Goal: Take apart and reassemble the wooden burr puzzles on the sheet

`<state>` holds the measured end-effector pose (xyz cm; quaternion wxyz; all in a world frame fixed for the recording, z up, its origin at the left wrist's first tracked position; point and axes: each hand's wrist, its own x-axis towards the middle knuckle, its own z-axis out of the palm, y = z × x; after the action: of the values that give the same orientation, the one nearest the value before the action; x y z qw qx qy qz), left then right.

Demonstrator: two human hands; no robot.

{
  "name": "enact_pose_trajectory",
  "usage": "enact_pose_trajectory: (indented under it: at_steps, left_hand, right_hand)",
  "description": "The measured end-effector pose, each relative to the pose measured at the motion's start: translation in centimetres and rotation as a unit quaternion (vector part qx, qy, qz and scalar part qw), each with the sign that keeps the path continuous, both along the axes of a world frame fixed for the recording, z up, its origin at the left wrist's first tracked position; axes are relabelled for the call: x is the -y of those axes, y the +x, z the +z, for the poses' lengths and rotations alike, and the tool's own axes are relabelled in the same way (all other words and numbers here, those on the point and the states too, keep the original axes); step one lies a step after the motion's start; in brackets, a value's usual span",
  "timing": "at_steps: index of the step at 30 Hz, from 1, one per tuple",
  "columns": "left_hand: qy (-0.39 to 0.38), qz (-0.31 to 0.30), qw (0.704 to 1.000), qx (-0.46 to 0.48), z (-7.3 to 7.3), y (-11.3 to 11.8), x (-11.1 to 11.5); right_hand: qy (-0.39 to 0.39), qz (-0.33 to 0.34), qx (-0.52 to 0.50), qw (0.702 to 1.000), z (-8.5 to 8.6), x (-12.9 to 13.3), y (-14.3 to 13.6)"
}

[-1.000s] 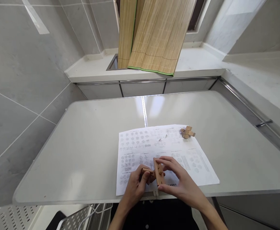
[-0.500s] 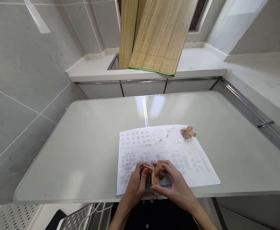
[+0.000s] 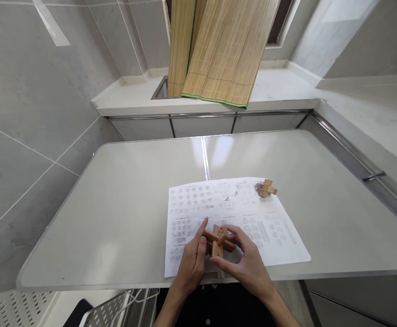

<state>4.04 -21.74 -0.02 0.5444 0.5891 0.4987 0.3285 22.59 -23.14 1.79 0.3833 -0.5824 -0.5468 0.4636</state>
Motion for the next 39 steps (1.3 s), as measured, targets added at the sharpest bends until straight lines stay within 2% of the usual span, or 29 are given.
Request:
enact_pose_trajectory:
  at_steps: [3, 6, 11, 15, 17, 23, 30, 34, 39]
  left_hand:
    - [0.001, 0.032, 0.999, 0.010, -0.5, 0.1, 0.0]
    - [0.012, 0.059, 0.998, 0.000, -0.9, 0.2, 0.0]
    - [0.013, 0.045, 0.999, -0.018, -0.8, 0.3, 0.0]
    - [-0.008, 0.026, 0.999, -0.032, -0.6, 0.3, 0.0]
    - [-0.006, 0.023, 0.999, -0.038, -0.5, 0.3, 0.0]
    - [0.001, 0.022, 0.999, -0.047, -0.4, 0.3, 0.0]
    - [0.017, 0.022, 0.997, -0.066, 0.1, 0.5, -0.1]
    - [0.018, 0.021, 0.997, -0.076, 0.2, 0.6, -0.2]
    - [0.020, 0.021, 0.996, -0.079, 0.0, 0.6, -0.2]
  right_hand:
    - [0.001, -0.006, -0.009, 1.000, -0.1, -0.2, 0.5]
    - [-0.005, -0.025, -0.027, 0.999, -0.5, -0.6, 2.2]
    - [0.001, -0.146, -0.009, 0.989, -1.4, -1.3, 7.0]
    - [-0.012, -0.270, 0.110, 0.956, -2.0, -1.9, 10.6]
    - [-0.029, -0.305, 0.156, 0.939, -2.3, -2.2, 11.9]
    - [-0.048, -0.333, 0.181, 0.924, -3.0, -3.1, 13.4]
    - [-0.055, -0.309, 0.178, 0.932, -3.7, -3.9, 14.6]
    - [-0.067, -0.299, 0.209, 0.929, -4.1, -4.1, 14.7]
    - [-0.053, -0.308, 0.206, 0.927, -4.5, -3.9, 14.7]
